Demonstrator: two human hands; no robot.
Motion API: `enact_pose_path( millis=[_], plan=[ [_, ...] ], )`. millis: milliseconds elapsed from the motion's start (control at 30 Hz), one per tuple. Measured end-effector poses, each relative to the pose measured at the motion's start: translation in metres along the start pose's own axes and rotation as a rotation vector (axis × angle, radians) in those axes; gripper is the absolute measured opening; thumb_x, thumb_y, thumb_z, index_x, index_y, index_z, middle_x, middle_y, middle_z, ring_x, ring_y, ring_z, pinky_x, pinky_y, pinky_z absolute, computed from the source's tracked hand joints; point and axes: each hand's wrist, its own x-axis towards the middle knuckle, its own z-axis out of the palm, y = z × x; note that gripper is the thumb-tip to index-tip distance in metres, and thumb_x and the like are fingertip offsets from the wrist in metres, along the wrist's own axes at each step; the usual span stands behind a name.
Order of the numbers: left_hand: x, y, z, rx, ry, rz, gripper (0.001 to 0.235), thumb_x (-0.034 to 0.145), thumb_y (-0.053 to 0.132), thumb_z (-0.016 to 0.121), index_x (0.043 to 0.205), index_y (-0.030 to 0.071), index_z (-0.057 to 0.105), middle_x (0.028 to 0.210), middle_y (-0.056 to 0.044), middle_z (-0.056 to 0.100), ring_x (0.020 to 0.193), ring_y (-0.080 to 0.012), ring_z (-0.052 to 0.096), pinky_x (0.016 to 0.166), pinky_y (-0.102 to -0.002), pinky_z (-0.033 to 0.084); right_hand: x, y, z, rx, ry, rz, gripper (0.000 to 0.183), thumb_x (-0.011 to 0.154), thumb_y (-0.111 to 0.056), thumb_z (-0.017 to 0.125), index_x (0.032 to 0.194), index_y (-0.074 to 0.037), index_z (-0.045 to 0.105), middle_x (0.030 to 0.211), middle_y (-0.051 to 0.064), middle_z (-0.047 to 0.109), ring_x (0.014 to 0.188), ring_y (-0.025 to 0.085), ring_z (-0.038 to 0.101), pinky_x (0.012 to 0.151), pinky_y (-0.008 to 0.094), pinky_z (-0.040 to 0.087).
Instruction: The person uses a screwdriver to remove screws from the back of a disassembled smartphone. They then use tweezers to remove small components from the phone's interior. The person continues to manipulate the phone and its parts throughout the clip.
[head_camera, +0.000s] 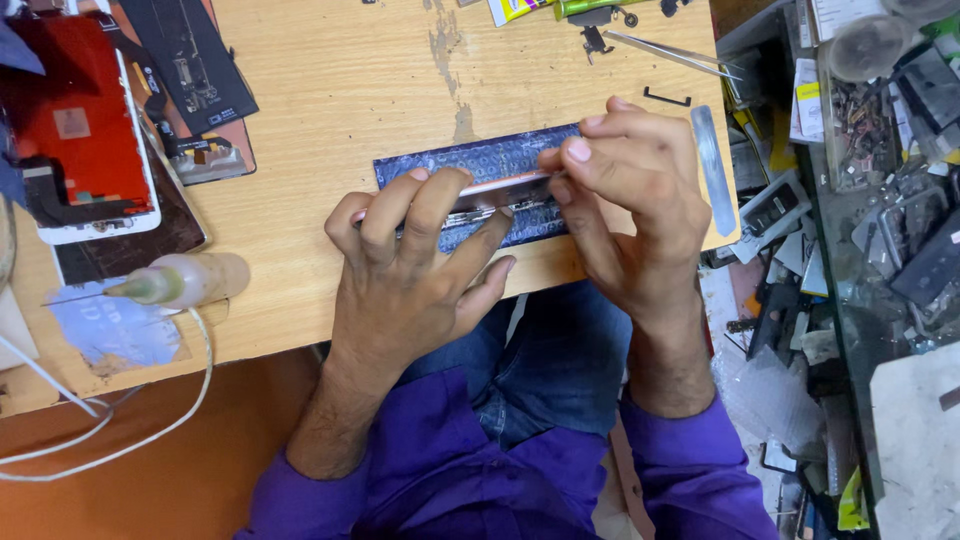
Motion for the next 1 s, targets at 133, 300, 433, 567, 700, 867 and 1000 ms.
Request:
enact_pose_path(
  millis=[133,300,433,567,700,867,1000],
  plan=[
    [0.0008,0.0007,-0.0012,0.000,0.023,0.003,0.037,0.095,0.047,0.082,0.125,0.027,0.076,0.148,-0.005,0.044,0.139,-0.0252,0.032,0.109,-0.050,0.030,-0.0023,0.0000,0.0027,-0.013,0.073,0.062,0.043,0.099,-0.003,0.090,0.127,-0.013,0.059,0.109,0.004,0.068,0.103,0.023,0.067,0.107,0.041,0.055],
    [0.0005,0.0000,-0.0019,-0.015,0.026,0.006,0.039,0.094,0.046,0.083,0.126,0.025,0.076,0.148,-0.004,0.045,0.139,-0.0245,0.034,0.110,-0.049,0.030,-0.0052,0.0033,0.0036,0.068,0.028,0.032,0.039,0.101,0.004,0.080,0.127,-0.012,0.055,0.108,0.005,0.072,0.109,0.025,0.069,0.114,0.045,0.046],
    [0.0008,0.0004,-0.0013,-0.019,0.020,0.008,0.039,0.094,0.046,0.083,0.125,0.025,0.076,0.148,-0.005,0.044,0.138,-0.0249,0.033,0.109,-0.049,0.029,-0.0025,0.0052,0.0054,0.013,0.105,0.034,0.045,0.092,-0.004,0.087,0.122,-0.010,0.054,0.100,0.007,0.065,0.103,0.023,0.063,0.113,0.051,0.051],
    [0.0007,-0.0011,-0.0016,-0.024,0.019,0.004,0.037,0.094,0.047,0.083,0.122,0.024,0.076,0.149,-0.005,0.043,0.139,-0.0251,0.033,0.110,-0.050,0.029,0.0003,0.0011,0.0046,0.041,0.011,0.039,0.042,0.095,0.004,0.082,0.122,-0.010,0.053,0.102,0.006,0.072,0.110,0.025,0.064,0.114,0.052,0.048],
    [0.0013,0.0001,-0.0006,-0.035,0.022,-0.005,0.040,0.091,0.047,0.083,0.123,0.025,0.077,0.148,-0.007,0.043,0.138,-0.0261,0.033,0.109,-0.050,0.028,0.0005,0.0013,0.0034,0.060,0.022,0.051,0.040,0.100,0.004,0.080,0.125,-0.010,0.053,0.108,0.007,0.070,0.108,0.025,0.064,0.116,0.051,0.048],
    [-0.0017,-0.0004,0.0006,-0.018,0.029,0.007,0.038,0.094,0.048,0.084,0.121,0.024,0.076,0.149,-0.006,0.043,0.139,-0.0252,0.032,0.111,-0.050,0.028,-0.0040,-0.0001,0.0029,-0.049,0.046,0.040,0.043,0.095,0.002,0.088,0.120,-0.009,0.055,0.100,0.005,0.070,0.100,0.023,0.064,0.111,0.049,0.050],
    [-0.0011,-0.0012,0.0002,-0.024,0.024,0.019,0.039,0.092,0.045,0.082,0.122,0.021,0.076,0.150,-0.005,0.044,0.140,-0.0246,0.032,0.111,-0.049,0.029,-0.0030,-0.0009,0.0018,-0.020,0.020,0.051,0.039,0.100,0.001,0.087,0.121,-0.010,0.057,0.105,0.005,0.071,0.101,0.021,0.064,0.115,0.048,0.051]
  ],
)
